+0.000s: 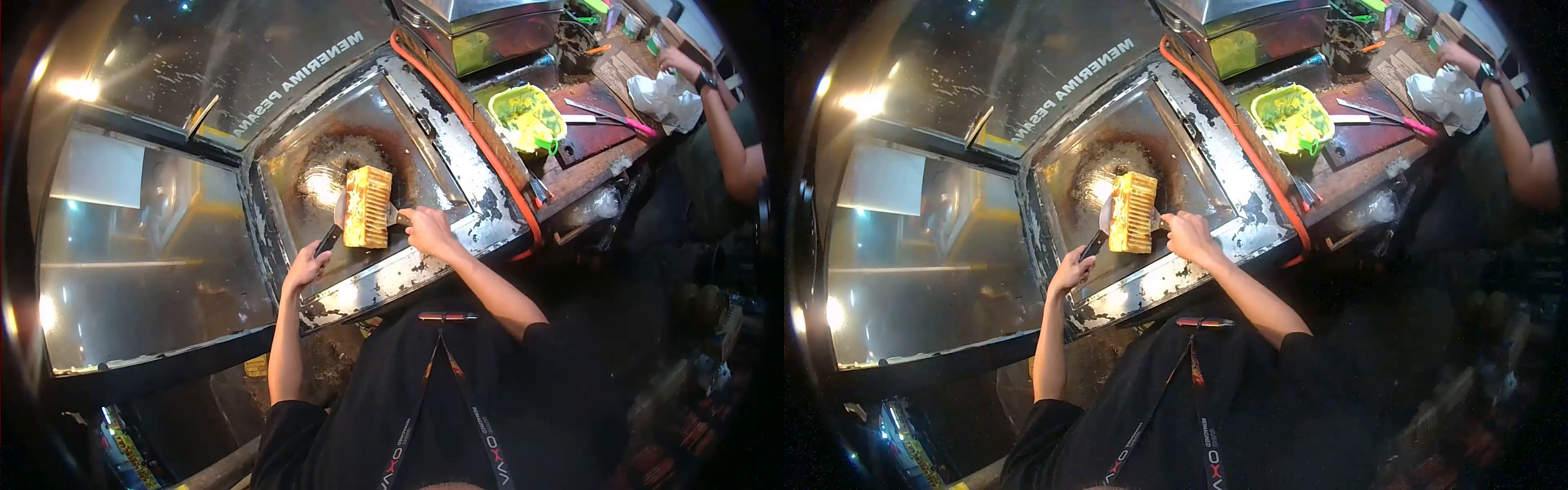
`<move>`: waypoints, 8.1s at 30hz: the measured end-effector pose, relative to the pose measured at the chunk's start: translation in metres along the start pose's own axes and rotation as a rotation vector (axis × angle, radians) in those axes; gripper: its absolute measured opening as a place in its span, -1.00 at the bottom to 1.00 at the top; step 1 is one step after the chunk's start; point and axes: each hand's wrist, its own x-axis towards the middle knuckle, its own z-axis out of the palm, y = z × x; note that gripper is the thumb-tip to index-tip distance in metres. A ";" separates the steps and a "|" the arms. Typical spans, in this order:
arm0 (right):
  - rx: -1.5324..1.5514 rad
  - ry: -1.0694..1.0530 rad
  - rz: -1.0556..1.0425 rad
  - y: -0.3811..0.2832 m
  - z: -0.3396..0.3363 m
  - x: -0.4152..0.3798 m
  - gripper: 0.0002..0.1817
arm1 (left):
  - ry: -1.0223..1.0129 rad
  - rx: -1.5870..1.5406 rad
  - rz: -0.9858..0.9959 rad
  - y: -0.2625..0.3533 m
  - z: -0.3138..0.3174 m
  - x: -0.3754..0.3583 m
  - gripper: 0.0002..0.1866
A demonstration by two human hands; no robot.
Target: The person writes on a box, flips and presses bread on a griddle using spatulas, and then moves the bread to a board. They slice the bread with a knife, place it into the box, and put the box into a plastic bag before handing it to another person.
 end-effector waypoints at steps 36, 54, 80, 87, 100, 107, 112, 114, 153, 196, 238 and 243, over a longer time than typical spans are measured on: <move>0.087 0.100 0.206 0.025 0.001 0.003 -0.56 | -0.054 0.566 0.271 0.055 -0.026 0.065 -0.82; 0.278 0.686 0.240 0.015 -0.268 -0.082 -0.58 | -0.262 0.569 0.595 0.381 0.080 -0.004 -0.89; 0.123 0.831 0.734 0.255 -0.263 -0.177 -0.49 | -0.031 -0.247 0.352 0.232 0.130 -0.006 -0.85; 0.486 0.502 0.414 0.115 -0.237 -0.281 -0.56 | 0.154 -0.456 -0.003 0.003 0.115 -0.031 -0.81; 0.146 0.107 0.136 0.021 -0.003 -0.143 -0.59 | 0.589 -0.045 0.129 -0.154 0.145 -0.062 -0.61; 0.251 0.089 0.164 0.069 -0.149 -0.192 -0.70 | 0.479 -0.154 0.179 -0.026 0.215 -0.148 -0.79; -0.082 0.453 0.280 0.199 -0.291 -0.202 -0.76 | 0.047 0.088 0.406 0.093 0.295 -0.116 -0.67; -0.185 0.510 0.358 0.246 -0.344 -0.182 -0.76 | 0.014 0.252 0.634 0.164 0.324 -0.097 -0.62; 0.128 0.546 0.461 0.385 -0.409 -0.206 -0.70 | -0.005 0.719 0.812 0.499 0.349 0.287 -0.74; -0.315 0.370 0.258 0.327 -0.437 -0.209 -0.73 | -0.046 -0.792 1.206 0.491 0.511 0.172 -0.67; -0.380 0.375 -0.008 0.371 -0.456 -0.156 -0.84 | 0.222 -0.695 0.998 0.483 0.517 0.244 -0.55; -0.354 0.416 -0.015 0.356 -0.451 -0.143 -0.82 | 0.300 -0.626 1.013 0.486 0.520 0.247 -0.54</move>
